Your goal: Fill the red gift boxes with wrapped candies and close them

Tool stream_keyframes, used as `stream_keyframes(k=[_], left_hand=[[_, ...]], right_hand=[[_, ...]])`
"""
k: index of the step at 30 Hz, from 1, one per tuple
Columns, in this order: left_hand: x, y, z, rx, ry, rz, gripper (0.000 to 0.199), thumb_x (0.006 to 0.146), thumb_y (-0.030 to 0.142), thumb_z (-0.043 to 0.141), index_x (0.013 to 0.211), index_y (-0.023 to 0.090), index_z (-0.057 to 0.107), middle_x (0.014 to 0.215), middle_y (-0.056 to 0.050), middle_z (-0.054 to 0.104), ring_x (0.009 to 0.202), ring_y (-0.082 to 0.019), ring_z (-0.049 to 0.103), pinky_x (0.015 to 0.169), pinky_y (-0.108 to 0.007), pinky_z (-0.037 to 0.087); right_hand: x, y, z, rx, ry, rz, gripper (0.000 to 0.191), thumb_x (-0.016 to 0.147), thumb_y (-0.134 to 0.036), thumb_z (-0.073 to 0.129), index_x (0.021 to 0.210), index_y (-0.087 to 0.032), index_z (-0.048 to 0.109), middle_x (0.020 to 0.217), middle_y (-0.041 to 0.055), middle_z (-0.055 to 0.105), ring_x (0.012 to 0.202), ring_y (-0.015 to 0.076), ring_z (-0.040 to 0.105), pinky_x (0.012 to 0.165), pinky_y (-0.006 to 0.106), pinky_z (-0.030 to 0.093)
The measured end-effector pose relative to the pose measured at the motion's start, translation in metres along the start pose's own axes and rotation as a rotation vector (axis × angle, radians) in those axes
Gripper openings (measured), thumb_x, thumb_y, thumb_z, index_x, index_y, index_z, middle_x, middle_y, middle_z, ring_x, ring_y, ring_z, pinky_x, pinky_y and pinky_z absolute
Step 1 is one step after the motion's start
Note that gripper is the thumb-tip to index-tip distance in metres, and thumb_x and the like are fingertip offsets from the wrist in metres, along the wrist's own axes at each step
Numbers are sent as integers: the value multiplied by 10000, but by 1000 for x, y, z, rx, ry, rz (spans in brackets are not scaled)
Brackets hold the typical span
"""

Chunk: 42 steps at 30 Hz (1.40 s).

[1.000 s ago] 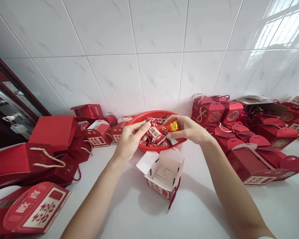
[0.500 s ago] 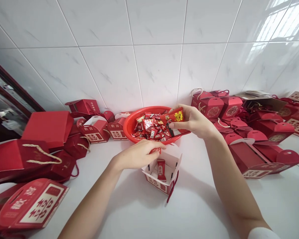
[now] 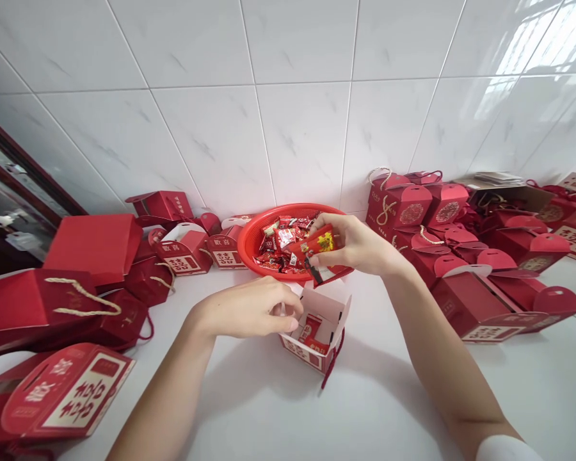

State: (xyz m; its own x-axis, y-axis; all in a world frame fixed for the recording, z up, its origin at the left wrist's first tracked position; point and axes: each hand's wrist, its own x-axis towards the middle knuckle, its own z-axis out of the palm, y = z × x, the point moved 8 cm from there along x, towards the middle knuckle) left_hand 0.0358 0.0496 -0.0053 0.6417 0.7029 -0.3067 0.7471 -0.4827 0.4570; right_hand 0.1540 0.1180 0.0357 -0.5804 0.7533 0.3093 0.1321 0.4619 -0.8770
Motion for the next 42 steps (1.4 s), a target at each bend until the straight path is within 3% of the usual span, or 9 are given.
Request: stream_keyframes(k=[7, 11, 14, 19, 23, 29, 32, 36, 42], left_hand=[[-17, -21, -5, 64, 2, -211, 353, 762, 449, 687, 1046, 245, 735, 1028, -36, 689, 984, -241, 620, 747, -263, 447], [-19, -24, -6, 102, -12, -234, 334, 735, 477, 708, 930, 206, 692, 968, -36, 686, 912, -236, 617, 715, -267, 440], [-19, -29, -5, 96, -8, -261, 394, 708, 483, 734, 988, 211, 677, 1002, -34, 689, 943, -241, 619, 732, -269, 445], [-20, -35, -1, 46, -18, -295, 533, 687, 493, 757, 1137, 228, 652, 1099, -37, 668, 1023, -246, 608, 771, -272, 455], [-19, -33, -1, 64, -13, -286, 517, 678, 475, 744, 1125, 228, 659, 1058, -35, 676, 949, -237, 620, 723, -273, 448], [-17, -31, 0, 93, -21, -285, 486, 661, 463, 749, 1077, 230, 655, 1011, -35, 684, 955, -251, 628, 701, -278, 439], [-17, -33, 1, 95, -27, -293, 500, 662, 484, 752, 1080, 227, 654, 1021, -39, 687, 958, -254, 633, 709, -280, 443], [-22, -37, -3, 77, 6, -314, 568, 672, 526, 734, 1143, 219, 652, 1048, -51, 683, 990, -265, 626, 745, -281, 450], [-26, -41, -13, 95, 82, -319, 700, 647, 600, 743, 1229, 226, 638, 1181, -74, 645, 1061, -287, 592, 799, -288, 451]], right_hand=[[-3, -7, 30, -185, -208, -20, 201, 718, -206, 750, 842, -174, 595, 799, -21, 606, 739, 134, 540, 653, 252, 403], [-8, -2, 57, -235, -448, -17, 177, 732, -178, 745, 847, -165, 611, 817, -10, 643, 748, 135, 572, 654, 236, 419], [-14, 13, 74, -453, -619, 25, 174, 739, -112, 698, 901, -162, 657, 875, 21, 675, 777, 147, 586, 646, 231, 408], [-17, 19, 74, -778, -593, 50, 361, 758, -67, 584, 1082, -191, 685, 933, 62, 702, 764, 171, 580, 561, 252, 329], [-24, 14, 90, -679, -706, -9, 291, 806, -67, 538, 987, -195, 725, 891, 25, 724, 700, 132, 561, 566, 241, 345], [-28, 44, 117, -766, -932, 151, 167, 819, -166, 575, 683, -182, 671, 622, -23, 633, 533, 111, 474, 509, 245, 316], [-27, 39, 111, -721, -915, 168, 143, 839, -207, 583, 744, -192, 689, 655, -18, 648, 561, 120, 510, 524, 249, 335], [-27, 9, 74, -627, -712, 79, 108, 870, -216, 611, 892, -180, 711, 846, 26, 701, 710, 140, 593, 615, 253, 387], [-39, 12, 16, -749, -490, 297, 374, 722, -311, 791, 1049, -181, 666, 951, 82, 683, 847, 223, 633, 598, 269, 419]])
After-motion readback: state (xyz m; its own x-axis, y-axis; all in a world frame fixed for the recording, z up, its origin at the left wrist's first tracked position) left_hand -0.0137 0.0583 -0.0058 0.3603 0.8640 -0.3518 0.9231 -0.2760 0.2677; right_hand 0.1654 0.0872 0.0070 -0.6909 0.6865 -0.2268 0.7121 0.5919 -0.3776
